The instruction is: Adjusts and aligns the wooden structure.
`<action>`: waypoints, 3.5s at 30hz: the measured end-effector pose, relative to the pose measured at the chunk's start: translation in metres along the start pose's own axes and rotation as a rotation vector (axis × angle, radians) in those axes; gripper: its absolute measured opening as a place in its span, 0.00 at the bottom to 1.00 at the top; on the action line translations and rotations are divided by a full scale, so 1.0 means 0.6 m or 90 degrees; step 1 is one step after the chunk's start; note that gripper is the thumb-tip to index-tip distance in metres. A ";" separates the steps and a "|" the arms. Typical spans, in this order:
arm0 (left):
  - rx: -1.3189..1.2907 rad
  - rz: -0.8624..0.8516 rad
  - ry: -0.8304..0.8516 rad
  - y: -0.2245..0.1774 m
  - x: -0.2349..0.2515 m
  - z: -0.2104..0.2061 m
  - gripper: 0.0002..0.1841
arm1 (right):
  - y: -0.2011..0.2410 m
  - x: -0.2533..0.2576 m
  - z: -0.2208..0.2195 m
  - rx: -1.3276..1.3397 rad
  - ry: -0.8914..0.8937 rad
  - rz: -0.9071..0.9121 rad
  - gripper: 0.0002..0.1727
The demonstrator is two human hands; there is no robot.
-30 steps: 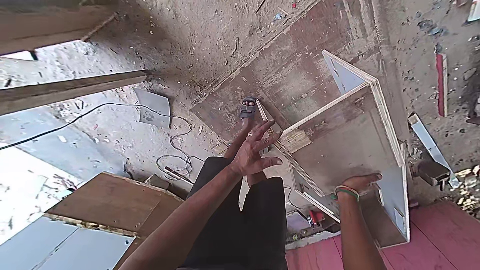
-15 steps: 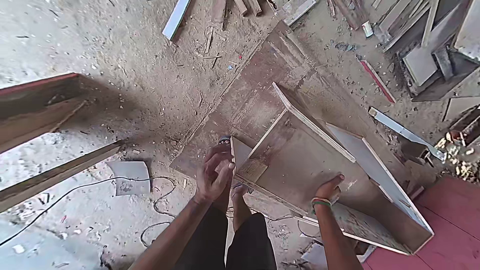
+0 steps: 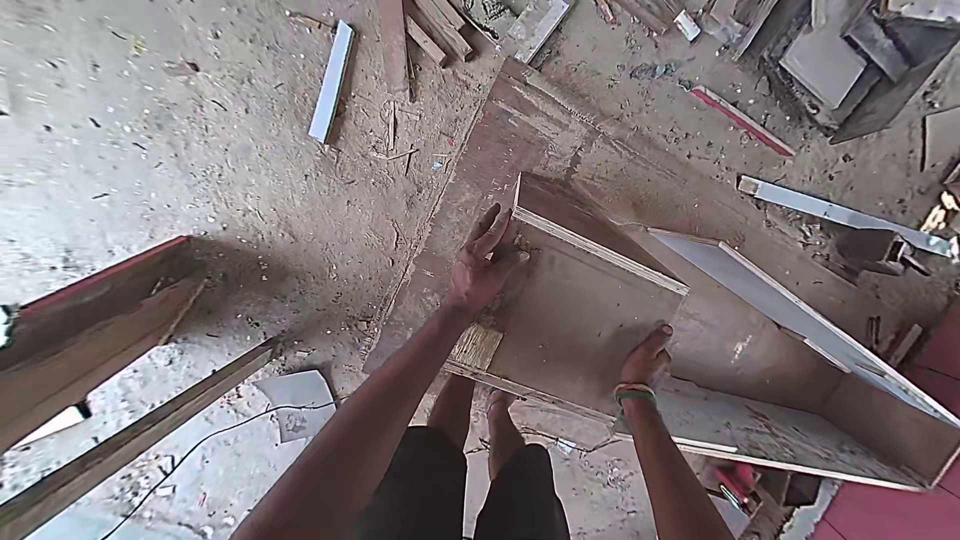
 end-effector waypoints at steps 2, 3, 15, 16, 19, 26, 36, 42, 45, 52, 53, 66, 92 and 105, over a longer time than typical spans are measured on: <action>-0.040 0.001 -0.004 0.001 0.001 0.001 0.38 | 0.001 0.002 -0.001 -0.006 0.005 0.009 0.51; -0.059 -0.009 -0.005 0.001 0.002 0.001 0.38 | 0.001 0.003 -0.001 -0.010 0.011 0.010 0.52; -0.002 -0.067 0.019 -0.014 -0.002 -0.010 0.38 | -0.003 0.009 -0.017 0.019 0.190 0.044 0.48; 0.070 -0.080 0.004 -0.021 -0.004 -0.010 0.36 | -0.002 0.010 -0.017 0.031 0.205 0.046 0.48; 0.416 -0.090 -0.120 -0.053 -0.027 -0.012 0.28 | -0.005 0.015 -0.026 0.074 0.243 0.060 0.46; 0.684 -0.136 -0.225 -0.090 -0.050 -0.049 0.31 | -0.011 0.020 -0.041 0.181 0.341 0.080 0.45; 0.750 -0.085 -0.207 -0.083 -0.042 -0.054 0.31 | -0.013 0.021 -0.046 0.211 0.405 0.099 0.46; 0.735 -0.076 -0.197 -0.080 -0.033 -0.043 0.31 | -0.008 0.014 -0.045 0.213 0.402 0.095 0.46; 0.734 -0.079 -0.173 -0.074 -0.025 -0.043 0.32 | -0.015 0.012 -0.044 0.227 0.380 0.075 0.45; 0.683 -0.088 -0.151 -0.068 -0.008 -0.013 0.32 | -0.011 -0.020 -0.036 0.258 0.331 0.035 0.43; 0.677 -0.088 -0.147 -0.065 -0.008 -0.002 0.32 | -0.006 -0.034 -0.034 0.269 0.321 0.037 0.43; 0.556 -0.138 -0.148 -0.045 0.049 0.163 0.29 | 0.121 -0.202 0.001 0.307 0.052 0.161 0.31; 0.758 -0.099 -0.150 -0.019 0.098 0.299 0.34 | -0.204 -0.228 -0.405 0.646 0.443 -0.597 0.54; 0.892 -0.082 -0.128 -0.050 0.095 0.281 0.32 | -0.156 -0.250 -0.498 0.608 0.537 -0.648 0.27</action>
Point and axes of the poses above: each hand's wrist, its own x-axis towards the middle knuckle, its own z-axis out of the back of the hand, y = z × x, the point moved 10 cm from there along x, towards the middle knuckle, and after that the axes turned 7 degrees about -x, right-handed, at the moved point
